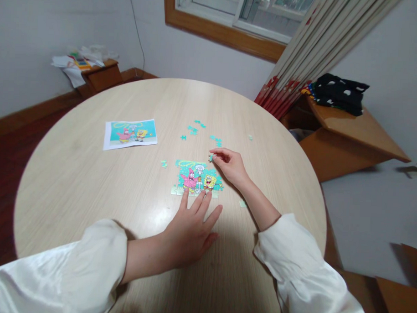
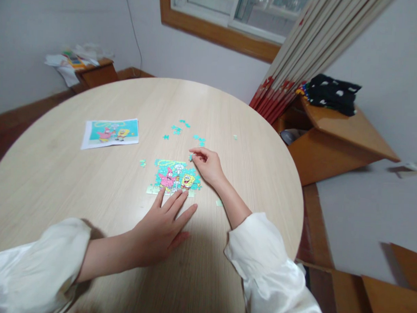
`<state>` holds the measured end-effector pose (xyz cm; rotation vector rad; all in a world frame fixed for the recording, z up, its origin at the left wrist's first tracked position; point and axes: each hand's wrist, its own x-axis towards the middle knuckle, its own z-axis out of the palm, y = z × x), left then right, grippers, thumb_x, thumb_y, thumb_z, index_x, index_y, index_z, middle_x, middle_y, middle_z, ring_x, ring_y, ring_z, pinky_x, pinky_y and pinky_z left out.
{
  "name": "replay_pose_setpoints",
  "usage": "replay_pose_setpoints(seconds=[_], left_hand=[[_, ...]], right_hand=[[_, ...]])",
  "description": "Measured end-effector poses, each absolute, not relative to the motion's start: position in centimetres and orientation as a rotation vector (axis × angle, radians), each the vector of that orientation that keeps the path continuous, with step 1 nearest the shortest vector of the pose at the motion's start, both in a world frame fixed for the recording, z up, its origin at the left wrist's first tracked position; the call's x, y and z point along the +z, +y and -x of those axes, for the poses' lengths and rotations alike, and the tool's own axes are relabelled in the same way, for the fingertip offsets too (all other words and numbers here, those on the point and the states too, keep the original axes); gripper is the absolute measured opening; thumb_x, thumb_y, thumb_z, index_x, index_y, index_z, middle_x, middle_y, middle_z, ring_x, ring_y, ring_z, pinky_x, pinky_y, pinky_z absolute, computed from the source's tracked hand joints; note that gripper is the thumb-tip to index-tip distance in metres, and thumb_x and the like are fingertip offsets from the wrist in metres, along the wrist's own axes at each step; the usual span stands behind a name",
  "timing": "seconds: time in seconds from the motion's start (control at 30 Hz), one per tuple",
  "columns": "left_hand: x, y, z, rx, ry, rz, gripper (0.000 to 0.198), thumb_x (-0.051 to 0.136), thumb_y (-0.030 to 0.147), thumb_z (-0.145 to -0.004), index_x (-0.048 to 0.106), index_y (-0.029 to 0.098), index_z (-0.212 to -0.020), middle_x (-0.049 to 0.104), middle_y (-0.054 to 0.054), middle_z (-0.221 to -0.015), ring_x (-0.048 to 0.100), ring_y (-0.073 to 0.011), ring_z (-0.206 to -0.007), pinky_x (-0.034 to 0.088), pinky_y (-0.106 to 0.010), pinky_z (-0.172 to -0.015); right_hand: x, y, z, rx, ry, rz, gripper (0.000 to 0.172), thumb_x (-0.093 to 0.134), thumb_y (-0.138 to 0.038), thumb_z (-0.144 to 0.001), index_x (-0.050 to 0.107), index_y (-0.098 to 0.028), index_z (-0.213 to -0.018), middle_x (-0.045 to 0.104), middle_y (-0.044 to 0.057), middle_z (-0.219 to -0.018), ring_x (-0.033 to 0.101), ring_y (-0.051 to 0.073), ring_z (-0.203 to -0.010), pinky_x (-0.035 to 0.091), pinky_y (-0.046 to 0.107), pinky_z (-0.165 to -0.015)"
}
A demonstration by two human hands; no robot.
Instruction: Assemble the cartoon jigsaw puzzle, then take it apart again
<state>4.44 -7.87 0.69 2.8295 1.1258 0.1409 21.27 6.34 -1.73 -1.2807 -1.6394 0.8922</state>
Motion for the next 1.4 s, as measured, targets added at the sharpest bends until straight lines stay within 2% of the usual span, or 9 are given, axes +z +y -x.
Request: replay_pose_setpoints(seconds=[0.33, 0.7, 1.4], left_hand=[[0.7, -7.9, -4.4, 0.143, 1.123, -2.822, 0.053, 0.042, 0.045, -0.094, 0.044, 0.015, -0.138, 0.040, -0.026, -0.143, 0.036, -0.0400, -0.134, 0.028, -0.068, -0.101], [0.7, -7.8, -4.5, 0.129, 1.117, -2.815, 0.053, 0.040, 0.045, -0.094, 0.044, 0.014, -0.137, 0.039, -0.027, -0.143, 0.035, -0.0412, -0.134, 0.026, -0.069, -0.101], [-0.2, -7.8, -4.3, 0.311, 1.099, -2.893, 0.051, 0.045, 0.045, -0.092, 0.048, 0.014, -0.132, 0.048, -0.024, -0.137, 0.039, -0.0390, -0.132, 0.024, -0.064, -0.105]], right_hand=[[-1.4, 6.1, -21.3, 1.072, -1.570, 1.208, 0.030, 0.070, -0.039, -0.069, 0.070, -0.015, -0.087, 0.069, 0.005, -0.077, 0.065, 0.016, -0.074, 0.052, 0.031, -0.072], [-1.6, 6.2, -21.2, 1.071, -1.544, 1.187, 0.026, 0.072, -0.039, -0.068, 0.072, -0.015, -0.080, 0.071, 0.004, -0.073, 0.065, 0.015, -0.068, 0.052, 0.030, -0.066], [-1.7, 6.2, -21.4, 1.019, -1.647, 1.214, 0.022, 0.064, -0.034, -0.076, 0.075, -0.018, -0.086, 0.075, 0.007, -0.090, 0.068, 0.018, -0.082, 0.052, 0.034, -0.077]])
